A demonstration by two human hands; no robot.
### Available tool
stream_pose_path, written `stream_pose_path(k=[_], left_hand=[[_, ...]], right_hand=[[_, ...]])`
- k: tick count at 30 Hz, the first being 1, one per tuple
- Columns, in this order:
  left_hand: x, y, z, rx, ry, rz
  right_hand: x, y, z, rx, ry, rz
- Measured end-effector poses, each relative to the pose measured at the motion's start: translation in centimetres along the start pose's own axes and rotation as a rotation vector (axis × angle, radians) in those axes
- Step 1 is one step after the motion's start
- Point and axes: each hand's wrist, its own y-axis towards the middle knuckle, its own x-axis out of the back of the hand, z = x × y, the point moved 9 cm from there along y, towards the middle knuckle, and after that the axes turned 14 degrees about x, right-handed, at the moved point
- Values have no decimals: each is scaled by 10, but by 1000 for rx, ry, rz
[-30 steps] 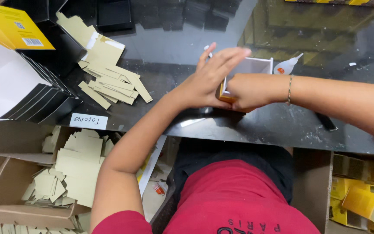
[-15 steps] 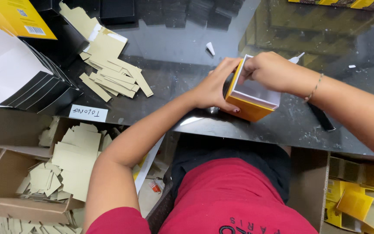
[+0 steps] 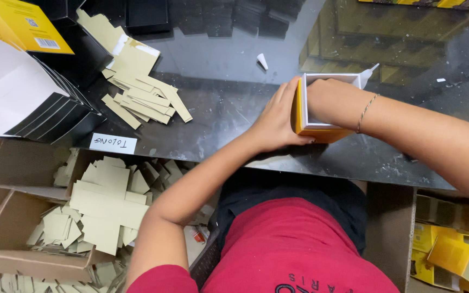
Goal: The person folds a flat white cardboard piece into a box shape, inserts it into a yellow sleeve, and then places a black booklet inside. The person then closes the box and sets it aside.
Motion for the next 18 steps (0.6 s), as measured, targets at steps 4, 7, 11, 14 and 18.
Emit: stream_pose_path(k=[4,7,11,14,18], left_hand=[[0,-28,-21,60,153,-78],[-9,-41,-28,126,147,-182],[-6,-66,-42,211,234,-494],[-24,-83,-48,199,333,-553],[-43,-93,-51,71,249,-247]], right_hand=[[-13,11,-9,60,86,-27],[-14,13,-16,111,150,-58],[20,-7,-10,83,726,-206],[12,-28,-20,-26,1471,-231],[13,-45,-3,-67,976,-160]])
